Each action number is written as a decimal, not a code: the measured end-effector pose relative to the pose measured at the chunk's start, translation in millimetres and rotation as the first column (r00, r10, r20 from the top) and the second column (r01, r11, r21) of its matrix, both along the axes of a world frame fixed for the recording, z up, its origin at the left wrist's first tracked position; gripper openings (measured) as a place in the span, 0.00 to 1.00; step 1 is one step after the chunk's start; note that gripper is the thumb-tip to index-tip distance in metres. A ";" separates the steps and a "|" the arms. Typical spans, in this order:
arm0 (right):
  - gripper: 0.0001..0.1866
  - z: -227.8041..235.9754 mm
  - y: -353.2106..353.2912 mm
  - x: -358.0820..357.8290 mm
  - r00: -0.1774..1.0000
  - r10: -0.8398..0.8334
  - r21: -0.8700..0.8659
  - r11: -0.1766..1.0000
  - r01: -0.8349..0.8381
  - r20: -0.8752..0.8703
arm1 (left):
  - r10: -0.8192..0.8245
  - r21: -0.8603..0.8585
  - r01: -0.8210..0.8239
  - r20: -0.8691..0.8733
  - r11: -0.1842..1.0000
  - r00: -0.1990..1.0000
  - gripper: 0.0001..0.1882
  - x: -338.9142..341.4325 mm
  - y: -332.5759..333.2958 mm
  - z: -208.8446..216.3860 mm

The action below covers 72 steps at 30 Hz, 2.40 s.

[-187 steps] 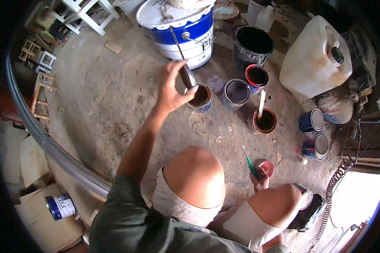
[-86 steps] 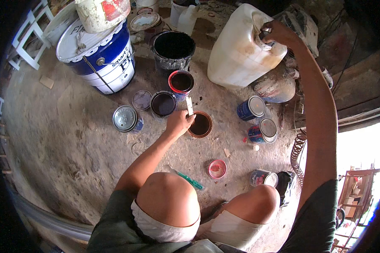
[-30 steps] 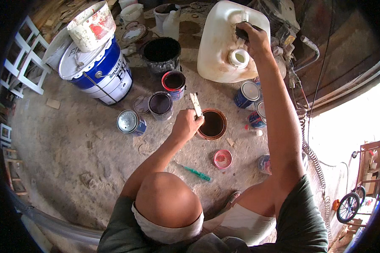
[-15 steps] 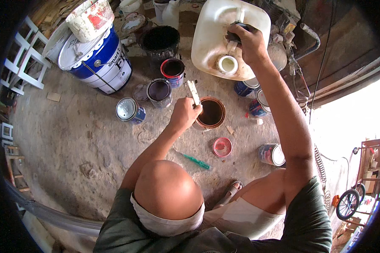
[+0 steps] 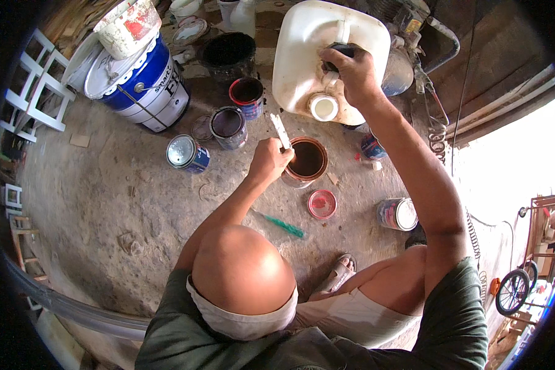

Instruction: The person uses a spray gun to apply paint to a metal or wood furniture frame, then sits on the floor to open and mix paint in several containers using a wooden stick.

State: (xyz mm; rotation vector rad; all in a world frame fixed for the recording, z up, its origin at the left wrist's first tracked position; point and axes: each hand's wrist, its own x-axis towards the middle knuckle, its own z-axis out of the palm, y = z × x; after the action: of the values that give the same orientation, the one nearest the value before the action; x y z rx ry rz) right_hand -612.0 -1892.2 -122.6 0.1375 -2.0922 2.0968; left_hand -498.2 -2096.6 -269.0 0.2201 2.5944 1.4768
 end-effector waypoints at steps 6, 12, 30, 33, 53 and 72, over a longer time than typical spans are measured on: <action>0.18 -7.4 -9.5 17.6 0.999 -0.023 0.034 0.999 0.024 -0.026 | -0.008 -0.018 0.008 0.013 1.000 1.000 0.13 5.7 4.1 -5.0; 0.18 -10.2 -20.9 31.8 1.000 0.000 0.081 0.997 0.000 -0.001 | 0.014 0.053 -0.019 0.090 0.998 0.996 0.13 19.1 -4.4 -5.5; 0.25 -24.5 -34.8 49.6 0.996 -0.069 0.176 0.981 0.077 -0.054 | 0.093 0.072 -0.100 0.095 0.992 0.991 0.13 34.5 -8.9 -31.0; 0.25 -24.0 -33.3 52.0 0.997 -0.071 0.210 0.975 0.076 -0.031 | 0.094 0.094 -0.106 0.121 0.990 0.988 0.13 37.1 -8.7 -24.9; 0.28 -34.9 -39.1 68.5 0.995 -0.100 0.316 0.944 0.095 -0.001 | 0.111 0.099 -0.130 0.177 0.987 0.978 0.12 45.8 -8.2 -31.9; 0.28 -39.2 -40.9 70.8 0.994 -0.107 0.330 0.938 0.108 -0.021 | 0.113 0.072 -0.127 0.172 0.989 0.979 0.11 46.6 -10.7 -34.8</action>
State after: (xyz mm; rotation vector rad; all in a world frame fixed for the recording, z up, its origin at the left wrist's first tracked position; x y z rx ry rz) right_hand -541.2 -1933.1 -161.8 0.0659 -2.3760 1.6689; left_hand -451.6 -2107.3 -303.8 -0.0520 2.4548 1.5695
